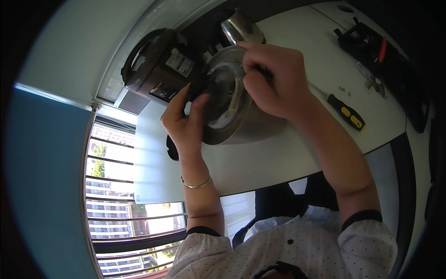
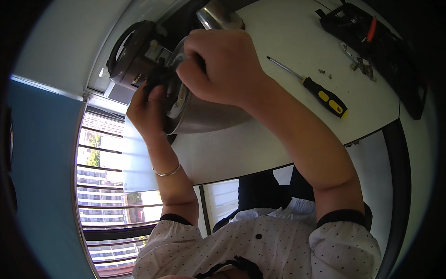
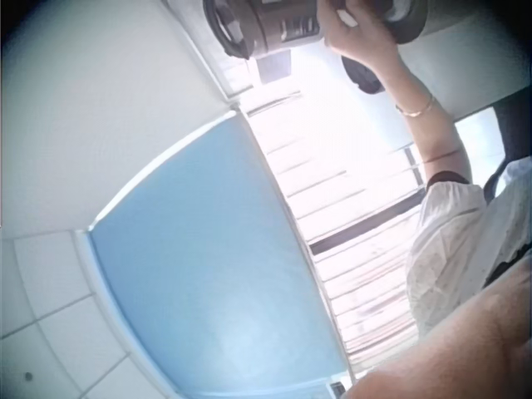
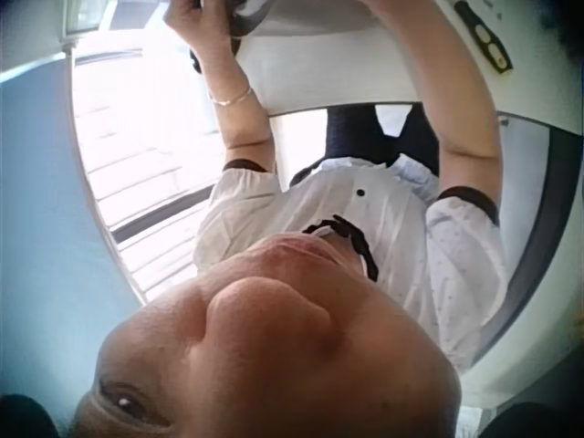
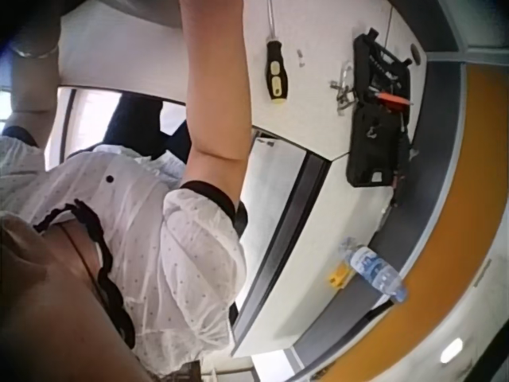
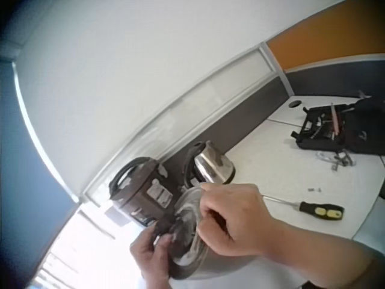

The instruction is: The person disassembles the base of a stainless steel electric kettle, removes the heating element, and then reassembles the unit using a screwdriver and their hands. They manipulate the internal wires and components to fit the parts back together.

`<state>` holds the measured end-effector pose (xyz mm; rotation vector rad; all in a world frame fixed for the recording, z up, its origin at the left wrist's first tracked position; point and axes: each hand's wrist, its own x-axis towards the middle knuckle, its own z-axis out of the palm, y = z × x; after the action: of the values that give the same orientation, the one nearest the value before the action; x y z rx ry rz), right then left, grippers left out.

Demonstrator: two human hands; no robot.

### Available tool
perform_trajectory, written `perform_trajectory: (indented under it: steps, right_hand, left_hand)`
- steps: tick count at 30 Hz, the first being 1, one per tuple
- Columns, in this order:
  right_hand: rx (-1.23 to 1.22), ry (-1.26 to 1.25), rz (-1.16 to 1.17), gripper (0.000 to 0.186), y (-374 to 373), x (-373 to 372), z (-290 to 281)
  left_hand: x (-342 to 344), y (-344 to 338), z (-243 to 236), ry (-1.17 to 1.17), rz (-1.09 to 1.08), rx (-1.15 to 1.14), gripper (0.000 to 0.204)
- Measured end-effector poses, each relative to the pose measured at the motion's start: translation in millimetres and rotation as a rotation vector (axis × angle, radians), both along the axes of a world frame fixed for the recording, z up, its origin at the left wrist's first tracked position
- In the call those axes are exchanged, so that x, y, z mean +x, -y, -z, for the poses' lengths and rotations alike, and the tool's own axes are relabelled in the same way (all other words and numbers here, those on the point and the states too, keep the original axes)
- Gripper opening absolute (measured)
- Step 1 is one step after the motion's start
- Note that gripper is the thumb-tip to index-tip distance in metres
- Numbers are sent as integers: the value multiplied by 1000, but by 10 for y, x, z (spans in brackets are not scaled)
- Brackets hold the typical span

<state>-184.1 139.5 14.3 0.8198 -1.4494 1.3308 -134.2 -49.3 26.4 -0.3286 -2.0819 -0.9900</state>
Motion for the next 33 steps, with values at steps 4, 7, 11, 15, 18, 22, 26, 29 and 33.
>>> perform_trajectory:
  steps: [4,7,11,15,18,22,26,29,33]
  right_hand:
    - [2,-10,6,15,-14,-6,0]
    - [-6,-23,6,14,-16,-8,-5]
    - [2,-25,7,14,-20,-18,-4]
    - [-8,-15,2,14,-10,2,-19]
    - [-21,-17,18,16,-4,-2,-18]
    - [-50,31,29,19,29,13,-21]
    - [-36,22,79,20,15,-24,8]
    - [-40,72,73,20,12,17,-11]
    - [-52,83,58,19,-8,5,-18]
  left_hand:
    - [10,-31,-36,22,3,-2,27]
    - [25,-41,-60,42,1,13,27]
    - [5,-37,-49,60,7,64,28]
    - [-13,20,-37,53,112,118,29]
    - [-29,30,-40,76,131,149,29]
    - [-36,33,-44,97,162,206,31]
    - [-34,27,-15,79,181,188,34]
    - [-56,74,2,48,202,123,34]
    - [-74,127,9,57,281,209,36]
